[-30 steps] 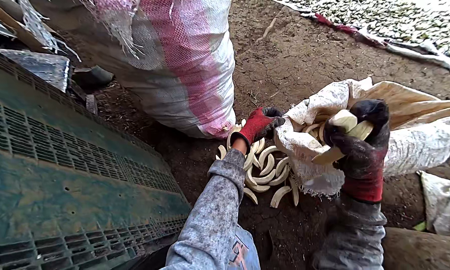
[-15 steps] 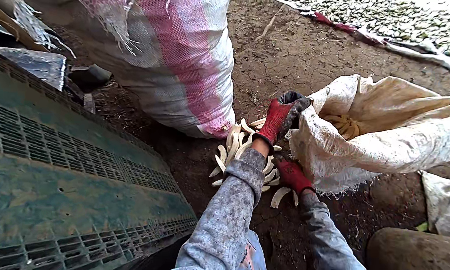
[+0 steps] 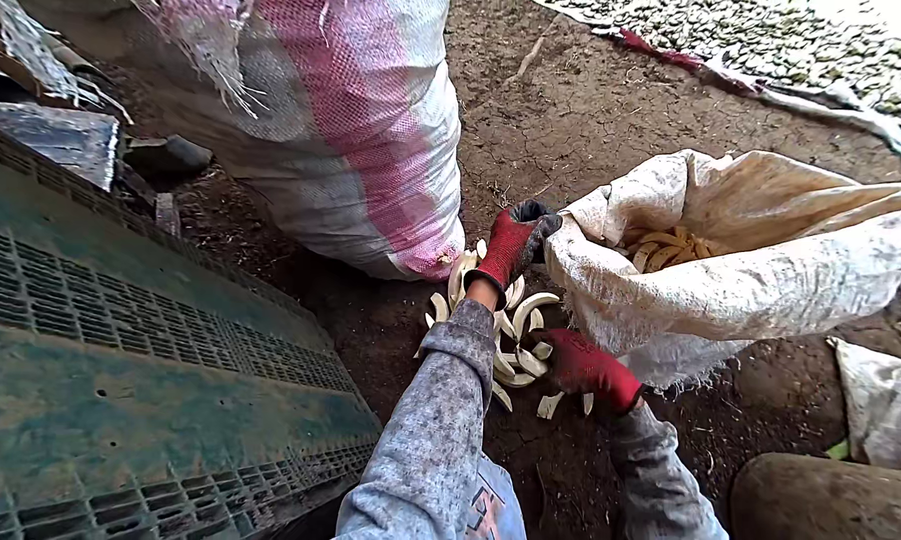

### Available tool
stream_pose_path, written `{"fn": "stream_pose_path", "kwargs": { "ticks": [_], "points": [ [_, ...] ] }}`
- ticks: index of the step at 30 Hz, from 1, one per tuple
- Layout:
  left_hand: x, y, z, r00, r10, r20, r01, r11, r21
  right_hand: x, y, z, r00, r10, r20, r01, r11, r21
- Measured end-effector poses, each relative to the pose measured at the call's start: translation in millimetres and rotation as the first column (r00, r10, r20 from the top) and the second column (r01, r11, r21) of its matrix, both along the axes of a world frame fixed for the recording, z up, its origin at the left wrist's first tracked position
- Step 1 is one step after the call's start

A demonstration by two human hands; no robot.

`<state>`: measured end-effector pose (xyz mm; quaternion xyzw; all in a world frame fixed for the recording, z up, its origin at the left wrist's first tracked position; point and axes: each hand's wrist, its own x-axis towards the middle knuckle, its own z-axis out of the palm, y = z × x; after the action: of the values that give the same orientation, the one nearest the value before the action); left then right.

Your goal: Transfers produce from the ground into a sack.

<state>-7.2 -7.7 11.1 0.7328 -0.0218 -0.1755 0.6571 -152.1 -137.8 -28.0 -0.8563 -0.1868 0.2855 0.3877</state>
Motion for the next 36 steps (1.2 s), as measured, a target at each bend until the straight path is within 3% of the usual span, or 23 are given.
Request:
{"fn": "stream_pose_path", "kwargs": {
  "ticks": [2,4,5,6,7,8,9,10,12,13,14,15,16,18,22,24,27,29,32,36],
  "points": [
    [2.1,3.4,-5.2,1.000,0.011,-0.015,-0.011,1.000,0.018,-5.2,-9.6,52.3,0.978,-0.053,0.202,-0.038,0.906,0.422],
    [-0.2,2.5,-3.7,1.000,-0.016,-0.005,0.017,0.999,0.038,-5.1,-28.7,100.6,0.905,-0.244,0.348,-0.076,0.712,0.698],
    [-2.0,1.5,0.4,0.999,-0.041,0.007,0.041,0.998,0.043,-4.4,-44.2,122.1,0.803,-0.384,0.455,-0.036,0.732,0.681],
    [-3.8,0.4,5.5,0.999,-0.053,0.004,0.053,0.998,0.040,-5.8,-58.9,140.2,0.629,-0.490,0.604,0.124,0.830,0.544],
    [-6.4,-0.7,10.5,0.998,-0.057,-0.002,0.057,0.998,0.034,-9.1,-69.6,151.6,0.448,-0.491,0.747,0.395,0.858,0.327],
    [-9.2,-2.0,14.0,0.999,-0.055,0.003,0.055,0.998,0.032,-11.4,-76.2,155.1,0.365,-0.445,0.817,0.609,0.779,0.152],
    [-11.3,-3.2,16.7,0.998,-0.055,0.017,0.054,0.998,0.042,-13.8,-81.1,153.0,0.345,-0.435,0.832,0.719,0.692,0.064],
    [-12.6,-5.4,18.5,0.998,-0.046,0.035,0.044,0.998,0.053,-19.7,-83.3,146.4,0.325,-0.472,0.819,0.755,0.651,0.076],
    [-10.5,-8.2,19.6,0.998,-0.017,0.068,0.012,0.998,0.069,-41.7,-71.6,122.2,0.394,-0.656,0.644,0.723,0.653,0.223],
    [-9.8,-8.4,18.1,0.997,-0.005,0.079,-0.001,0.997,0.082,-52.2,-62.4,104.3,0.544,-0.718,0.434,0.699,0.674,0.239],
    [-10.2,-9.9,16.6,0.996,0.003,0.093,-0.012,0.995,0.097,-56.1,-55.8,85.4,0.723,-0.672,0.161,0.665,0.740,0.106],
    [-10.8,-13.4,16.6,0.995,0.010,0.101,-0.021,0.994,0.105,-51.0,-50.3,62.2,0.821,-0.566,-0.079,0.555,0.823,-0.124],
    [-12.1,-17.8,17.3,0.994,0.020,0.109,-0.031,0.995,0.097,-44.5,-41.5,34.3,0.836,-0.511,-0.202,0.426,0.835,-0.349],
    [-14.1,-24.4,20.4,0.993,0.034,0.115,-0.041,0.997,0.063,-43.2,-19.1,-18.7,0.801,-0.570,-0.185,0.356,0.701,-0.618],
    [-13.1,-28.2,18.2,0.990,0.024,0.136,-0.032,0.998,0.051,-66.0,-15.9,-106.1,0.768,-0.637,0.067,0.526,0.567,-0.634],
    [-11.6,-25.8,15.8,0.990,0.023,0.141,-0.029,0.999,0.041,-68.5,-29.0,-107.1,0.791,-0.610,0.043,0.497,0.600,-0.627],
    [-7.7,-20.1,12.0,0.990,0.024,0.139,-0.030,0.999,0.043,-59.7,-56.2,-87.6,0.888,-0.439,-0.137,0.332,0.818,-0.469],
    [-7.8,-19.4,10.8,0.991,0.027,0.133,-0.034,0.998,0.051,-54.2,-55.4,-83.6,0.942,-0.299,-0.152,0.230,0.906,-0.356],
    [-8.2,-21.3,13.6,0.990,0.022,0.140,-0.032,0.997,0.065,-53.4,-13.8,-98.9,0.989,-0.123,-0.081,0.064,0.854,-0.516],
    [-7.2,-18.3,20.1,0.989,-0.056,0.135,0.041,0.992,0.116,-68.6,10.2,-124.0,0.989,-0.099,-0.106,0.025,0.836,-0.547]
  ]
}}
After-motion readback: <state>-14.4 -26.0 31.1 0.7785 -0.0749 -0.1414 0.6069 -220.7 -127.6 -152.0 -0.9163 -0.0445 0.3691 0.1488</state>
